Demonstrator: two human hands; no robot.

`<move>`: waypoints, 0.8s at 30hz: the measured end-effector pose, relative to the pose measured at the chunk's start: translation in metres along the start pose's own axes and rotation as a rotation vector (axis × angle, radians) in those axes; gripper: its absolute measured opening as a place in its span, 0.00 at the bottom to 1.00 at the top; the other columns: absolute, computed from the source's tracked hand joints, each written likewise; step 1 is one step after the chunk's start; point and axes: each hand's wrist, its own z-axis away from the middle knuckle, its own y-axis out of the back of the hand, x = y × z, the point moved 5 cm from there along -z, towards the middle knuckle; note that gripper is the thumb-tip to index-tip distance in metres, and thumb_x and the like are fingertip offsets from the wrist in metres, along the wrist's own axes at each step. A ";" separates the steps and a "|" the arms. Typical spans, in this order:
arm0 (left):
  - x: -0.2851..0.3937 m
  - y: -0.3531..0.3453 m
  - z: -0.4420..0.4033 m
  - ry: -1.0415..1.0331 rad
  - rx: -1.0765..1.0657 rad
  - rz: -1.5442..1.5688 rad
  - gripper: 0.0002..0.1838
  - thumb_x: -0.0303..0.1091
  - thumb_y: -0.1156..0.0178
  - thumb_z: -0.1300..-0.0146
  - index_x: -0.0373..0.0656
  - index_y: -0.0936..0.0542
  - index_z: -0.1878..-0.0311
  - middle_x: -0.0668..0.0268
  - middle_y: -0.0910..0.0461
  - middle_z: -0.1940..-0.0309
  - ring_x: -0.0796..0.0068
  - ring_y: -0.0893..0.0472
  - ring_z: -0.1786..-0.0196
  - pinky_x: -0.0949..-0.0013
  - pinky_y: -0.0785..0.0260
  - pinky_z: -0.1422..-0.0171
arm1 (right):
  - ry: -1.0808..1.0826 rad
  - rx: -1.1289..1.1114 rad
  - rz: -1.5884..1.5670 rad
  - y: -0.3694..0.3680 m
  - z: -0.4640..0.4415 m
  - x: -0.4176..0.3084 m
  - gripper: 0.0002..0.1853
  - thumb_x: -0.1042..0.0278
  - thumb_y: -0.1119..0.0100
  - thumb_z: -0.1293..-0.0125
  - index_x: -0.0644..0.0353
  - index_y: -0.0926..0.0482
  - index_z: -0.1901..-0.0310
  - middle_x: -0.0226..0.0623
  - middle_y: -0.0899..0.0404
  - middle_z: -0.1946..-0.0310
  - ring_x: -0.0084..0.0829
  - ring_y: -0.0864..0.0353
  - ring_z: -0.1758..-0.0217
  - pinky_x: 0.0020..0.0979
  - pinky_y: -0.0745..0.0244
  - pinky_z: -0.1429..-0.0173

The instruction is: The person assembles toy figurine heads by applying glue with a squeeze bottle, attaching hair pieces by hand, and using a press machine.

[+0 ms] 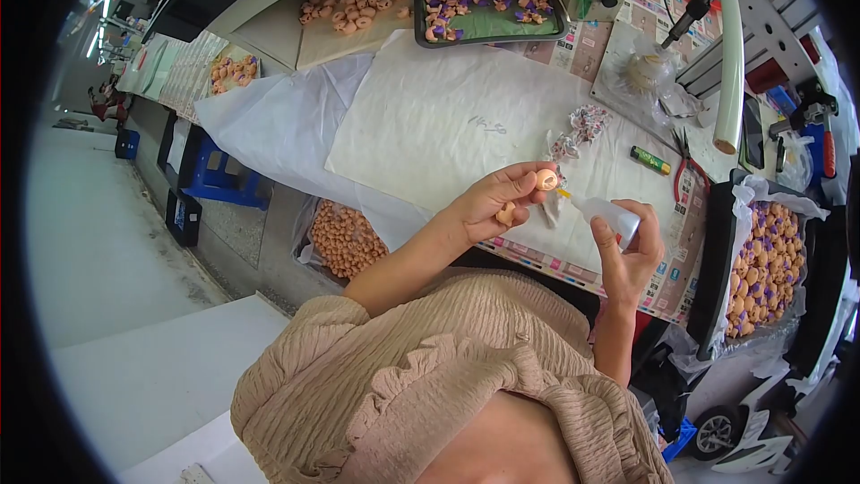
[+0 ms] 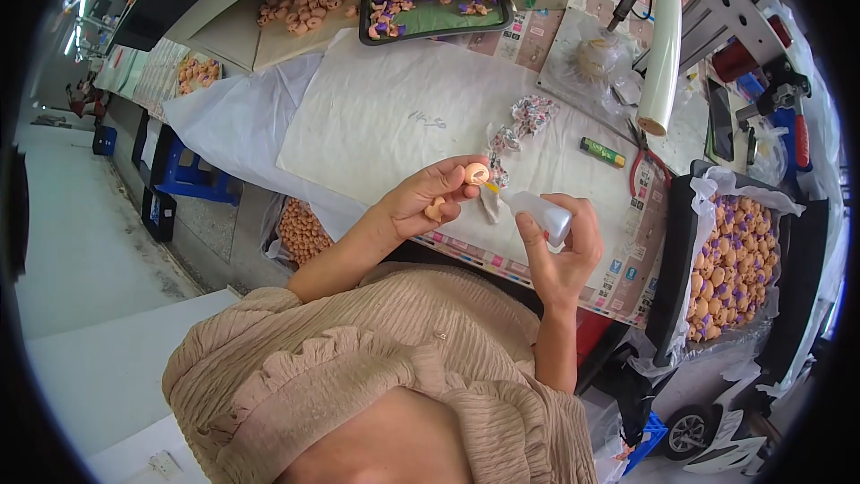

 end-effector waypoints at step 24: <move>0.014 0.009 0.009 -0.075 0.021 -0.022 0.22 0.36 0.41 0.33 0.42 0.29 0.37 0.69 0.23 0.52 0.84 0.23 0.57 0.88 0.33 0.72 | -0.183 0.077 -0.242 -0.030 -0.014 0.061 0.15 0.71 0.30 0.42 0.63 0.24 0.57 0.26 0.27 0.68 0.17 0.31 0.69 0.18 0.35 0.65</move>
